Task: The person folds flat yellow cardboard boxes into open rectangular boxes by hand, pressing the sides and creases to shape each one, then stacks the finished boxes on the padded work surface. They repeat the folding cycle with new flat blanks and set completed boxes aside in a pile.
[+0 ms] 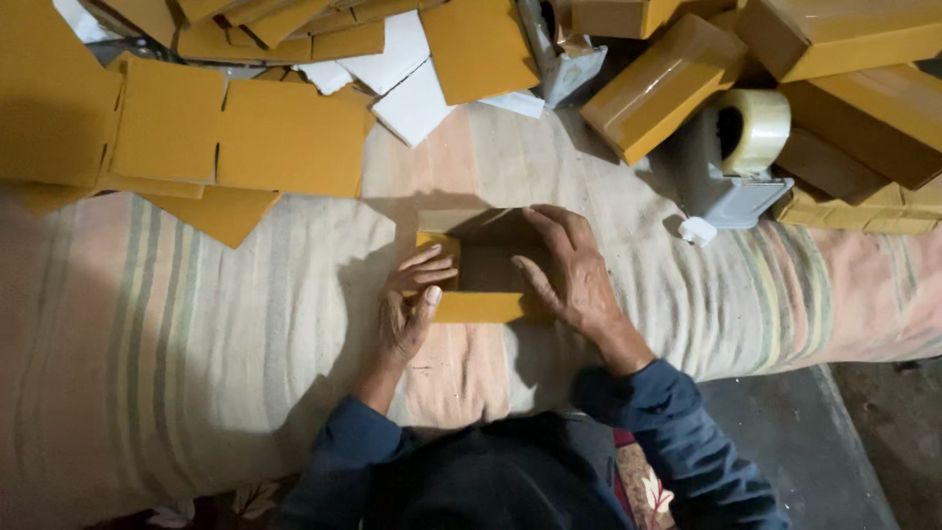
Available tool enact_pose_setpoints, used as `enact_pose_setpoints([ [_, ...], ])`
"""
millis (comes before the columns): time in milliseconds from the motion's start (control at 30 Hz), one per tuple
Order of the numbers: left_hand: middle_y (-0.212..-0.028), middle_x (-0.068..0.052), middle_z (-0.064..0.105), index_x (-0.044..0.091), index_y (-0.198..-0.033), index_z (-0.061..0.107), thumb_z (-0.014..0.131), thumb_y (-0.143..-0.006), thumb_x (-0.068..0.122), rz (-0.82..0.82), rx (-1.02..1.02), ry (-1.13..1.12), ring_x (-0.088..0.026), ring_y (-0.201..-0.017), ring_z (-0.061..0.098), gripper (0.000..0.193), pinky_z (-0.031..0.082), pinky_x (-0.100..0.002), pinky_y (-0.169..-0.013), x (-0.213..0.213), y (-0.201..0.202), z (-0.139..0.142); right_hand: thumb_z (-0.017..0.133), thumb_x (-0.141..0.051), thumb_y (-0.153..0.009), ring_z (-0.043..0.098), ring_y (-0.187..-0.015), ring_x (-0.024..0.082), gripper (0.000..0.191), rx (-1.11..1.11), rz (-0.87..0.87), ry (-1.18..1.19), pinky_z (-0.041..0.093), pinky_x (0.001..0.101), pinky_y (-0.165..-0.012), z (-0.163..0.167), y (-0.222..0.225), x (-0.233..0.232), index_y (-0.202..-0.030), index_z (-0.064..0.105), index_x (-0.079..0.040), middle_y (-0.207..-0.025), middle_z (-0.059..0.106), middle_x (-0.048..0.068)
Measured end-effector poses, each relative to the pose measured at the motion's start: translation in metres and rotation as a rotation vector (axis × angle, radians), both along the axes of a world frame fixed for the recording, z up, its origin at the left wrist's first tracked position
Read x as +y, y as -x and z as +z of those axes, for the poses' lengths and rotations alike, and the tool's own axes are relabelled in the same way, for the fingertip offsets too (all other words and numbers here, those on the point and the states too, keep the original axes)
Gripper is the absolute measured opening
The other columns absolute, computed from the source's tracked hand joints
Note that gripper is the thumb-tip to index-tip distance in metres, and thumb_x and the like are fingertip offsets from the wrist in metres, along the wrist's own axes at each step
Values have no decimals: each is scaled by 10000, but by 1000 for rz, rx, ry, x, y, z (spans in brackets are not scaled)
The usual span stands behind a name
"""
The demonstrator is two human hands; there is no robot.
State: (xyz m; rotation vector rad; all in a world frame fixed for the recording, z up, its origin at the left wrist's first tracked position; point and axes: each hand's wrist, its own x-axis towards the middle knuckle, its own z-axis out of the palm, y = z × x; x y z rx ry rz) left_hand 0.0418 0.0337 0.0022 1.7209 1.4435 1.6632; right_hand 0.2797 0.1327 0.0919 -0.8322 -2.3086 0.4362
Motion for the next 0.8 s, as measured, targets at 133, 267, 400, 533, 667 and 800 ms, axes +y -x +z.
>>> enact_pose_setpoints([
  [133, -1269, -176, 722, 5, -1165, 754, 592, -1019, 379, 48, -63, 59, -341, -1343, 600, 433, 452, -460, -1141, 1, 2, -9, 752, -220, -962, 524, -1391, 366, 661, 201, 20, 22, 489, 428, -1132, -24, 8, -15, -1505, 415, -51, -1558, 442, 235],
  [267, -1340, -175, 659, 20, -1390, 552, 677, -1015, 278, 104, -193, 8, -319, -1318, 602, 473, 450, -441, -1166, 8, -11, -10, 692, -113, -929, 390, -1457, 432, 688, 185, -218, -108, 446, 482, -1158, -42, 26, -15, -1542, 395, -24, -1600, 349, 313],
  [400, -1554, -238, 436, 49, -1607, 269, 690, -983, 212, 314, 10, -50, -326, -1405, 457, 770, 381, -456, -1193, 12, -17, -7, 766, -355, -805, 301, -1386, 515, 798, -159, -519, -401, 286, 637, -1099, -49, 37, -8, -1447, 467, 11, -1455, 442, 367],
  [533, -1624, -253, 325, 42, -1645, 220, 540, -1062, 397, 274, -49, 89, -381, -1512, 359, 754, 347, -477, -1219, 8, -16, -4, 636, -481, -975, 370, -1472, 368, 669, -293, -389, -201, 150, 616, -1276, -53, 39, -6, -1412, 500, 6, -1479, 520, 218],
  [667, -1666, -237, 293, 50, -1647, 233, 323, -1096, 600, 281, -30, 107, -406, -1537, 337, 784, 315, -489, -1243, 4, -14, -4, 463, -620, -1040, 323, -1519, 362, 789, -447, -258, -83, 124, 523, -1325, -59, 42, -15, -1468, 442, 43, -1570, 424, 245],
  [800, -1693, -184, 343, 88, -1656, 284, 206, -1075, 706, 338, 82, 27, -368, -1570, 367, 852, 311, -478, -1290, 4, -13, -5, 317, -636, -1029, 224, -1527, 425, 870, -493, -117, -172, 106, 532, -1250, -61, 73, -19, -1565, 333, 49, -1611, 310, 279],
])
